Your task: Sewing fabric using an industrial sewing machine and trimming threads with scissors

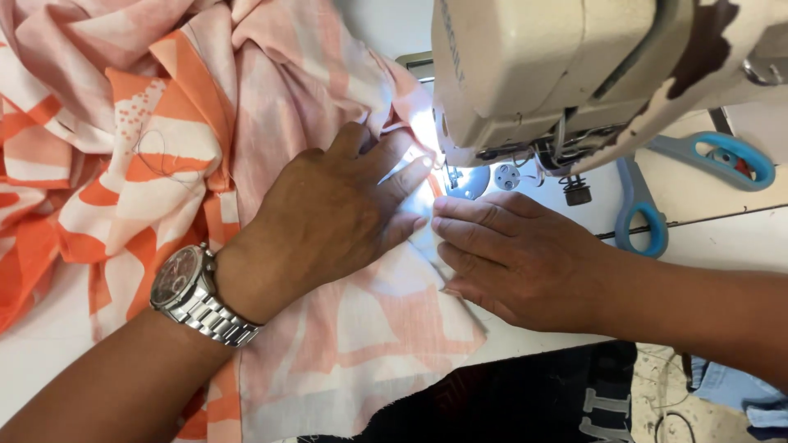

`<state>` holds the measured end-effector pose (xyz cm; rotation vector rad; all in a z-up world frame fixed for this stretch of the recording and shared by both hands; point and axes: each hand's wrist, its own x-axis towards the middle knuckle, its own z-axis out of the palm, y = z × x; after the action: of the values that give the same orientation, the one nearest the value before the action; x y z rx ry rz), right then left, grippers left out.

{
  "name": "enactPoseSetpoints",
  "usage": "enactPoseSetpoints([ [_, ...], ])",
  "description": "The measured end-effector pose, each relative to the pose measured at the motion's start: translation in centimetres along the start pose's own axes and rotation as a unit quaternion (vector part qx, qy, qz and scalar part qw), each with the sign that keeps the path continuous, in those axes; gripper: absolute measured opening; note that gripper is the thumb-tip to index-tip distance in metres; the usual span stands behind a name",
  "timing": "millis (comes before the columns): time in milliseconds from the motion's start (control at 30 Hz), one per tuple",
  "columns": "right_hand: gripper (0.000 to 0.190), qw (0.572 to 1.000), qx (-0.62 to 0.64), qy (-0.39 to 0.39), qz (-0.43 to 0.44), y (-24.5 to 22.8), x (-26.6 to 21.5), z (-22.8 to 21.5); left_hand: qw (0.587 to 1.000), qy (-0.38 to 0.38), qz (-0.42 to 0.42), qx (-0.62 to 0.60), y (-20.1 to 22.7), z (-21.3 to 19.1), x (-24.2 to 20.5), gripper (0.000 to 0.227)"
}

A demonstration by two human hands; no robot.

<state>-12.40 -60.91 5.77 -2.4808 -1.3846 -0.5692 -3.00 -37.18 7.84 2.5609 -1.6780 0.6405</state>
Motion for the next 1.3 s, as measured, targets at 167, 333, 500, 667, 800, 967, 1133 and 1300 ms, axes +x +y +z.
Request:
enactPoseSetpoints([
  [167, 0.028, 0.998, -0.051, -0.017, 0.026, 0.2, -0.2, 0.0, 0.999, 0.030, 0.000, 0.025, -0.1, 0.5, 1.3, 0.041],
  [333, 0.037, 0.996, -0.080, -0.013, 0.038, -0.6, -0.3, -0.1, 0.998, 0.034, 0.017, -0.042, -1.2, 1.7, 2.0, 0.044],
  [500, 0.037, 0.996, -0.078, -0.021, 0.047, -0.9, -0.1, -0.3, 0.996, 0.027, 0.031, -0.084, -1.7, 2.1, 2.0, 0.048],
  [667, 0.039, 0.994, -0.095, -0.026, 0.050, -1.0, -0.1, -0.4, 0.996, 0.029, 0.029, -0.076, -1.7, 2.3, 2.1, 0.053],
  [800, 0.035, 0.993, -0.100, -0.013, 0.053, -1.0, 0.0, -0.3, 0.997, 0.020, 0.028, -0.065, -1.7, 2.4, 2.2, 0.055],
  [967, 0.035, 0.993, -0.105, -0.015, 0.055, -1.1, 0.1, -0.4, 0.996, 0.023, 0.026, -0.081, -1.5, 2.2, 2.3, 0.052],
  [1133, 0.038, 0.992, -0.114, -0.012, 0.054, -1.3, 0.0, -0.3, 0.997, 0.014, 0.026, -0.077, -1.5, 2.1, 2.3, 0.049],
  [1300, 0.040, 0.992, -0.116, -0.012, 0.056, -1.4, -0.2, -0.1, 0.995, 0.003, 0.024, -0.097, -1.5, 2.2, 2.4, 0.052],
])
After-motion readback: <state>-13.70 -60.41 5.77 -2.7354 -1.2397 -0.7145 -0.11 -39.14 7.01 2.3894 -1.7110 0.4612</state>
